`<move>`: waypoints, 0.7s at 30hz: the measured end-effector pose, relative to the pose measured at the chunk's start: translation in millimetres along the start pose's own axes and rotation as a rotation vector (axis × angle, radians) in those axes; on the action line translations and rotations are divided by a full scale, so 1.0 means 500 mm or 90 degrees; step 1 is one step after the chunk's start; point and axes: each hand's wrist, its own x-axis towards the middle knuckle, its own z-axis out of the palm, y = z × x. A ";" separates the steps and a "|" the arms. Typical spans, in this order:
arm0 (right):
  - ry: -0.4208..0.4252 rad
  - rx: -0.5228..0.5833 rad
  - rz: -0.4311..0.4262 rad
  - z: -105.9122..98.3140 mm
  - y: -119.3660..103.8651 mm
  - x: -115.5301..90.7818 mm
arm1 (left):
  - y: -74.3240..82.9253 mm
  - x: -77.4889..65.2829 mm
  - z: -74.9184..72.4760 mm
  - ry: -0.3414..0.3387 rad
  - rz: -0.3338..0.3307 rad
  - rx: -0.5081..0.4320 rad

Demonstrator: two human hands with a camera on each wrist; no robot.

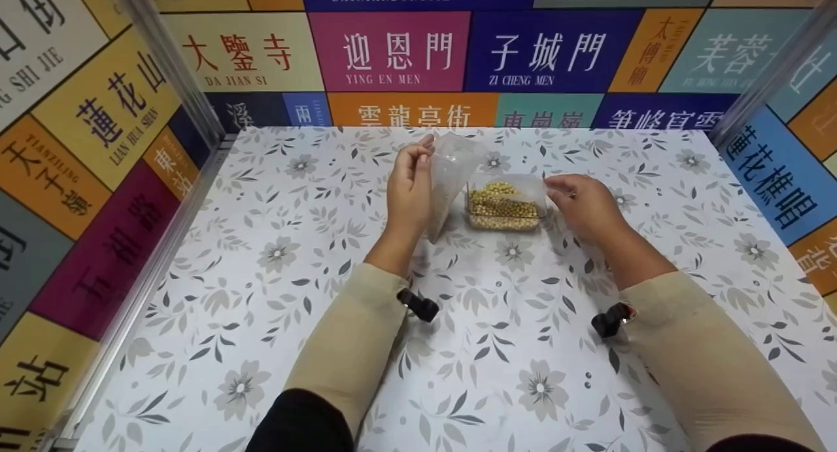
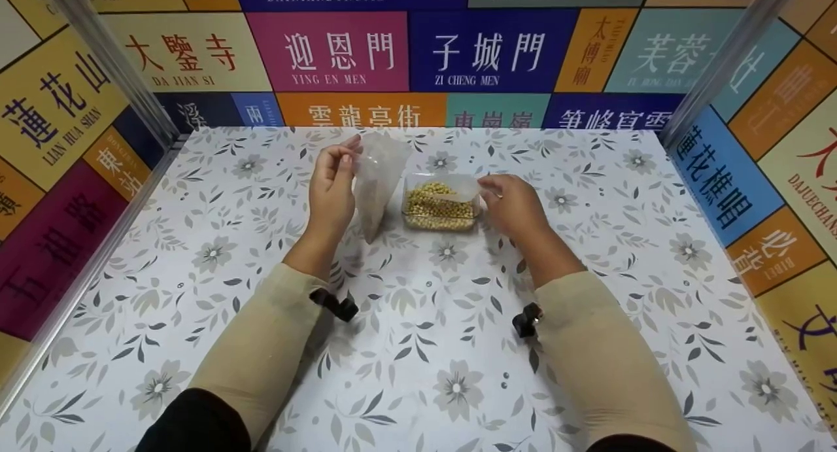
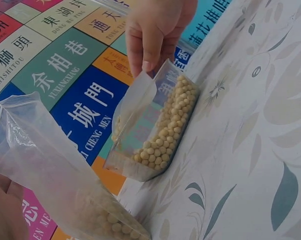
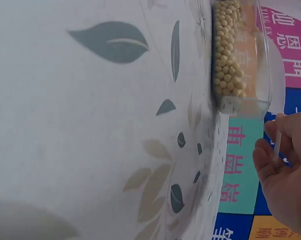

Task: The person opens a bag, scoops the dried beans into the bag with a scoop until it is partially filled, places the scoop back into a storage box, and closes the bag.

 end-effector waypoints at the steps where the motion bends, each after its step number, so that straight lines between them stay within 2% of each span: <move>1: -0.001 0.013 0.007 -0.002 0.003 -0.001 | -0.001 0.000 0.000 0.001 0.001 -0.003; 7: 0.006 0.072 0.036 -0.007 0.016 -0.002 | -0.004 0.003 0.002 0.006 0.012 -0.016; 11: 0.017 0.068 0.037 -0.013 0.010 -0.002 | -0.001 0.003 0.001 0.008 0.012 -0.005; 16: 0.005 0.052 0.052 -0.023 -0.005 -0.003 | 0.002 0.002 0.000 0.012 0.004 0.006; 21: 0.007 0.050 0.040 -0.036 -0.022 -0.006 | 0.003 0.002 0.001 0.015 0.001 0.003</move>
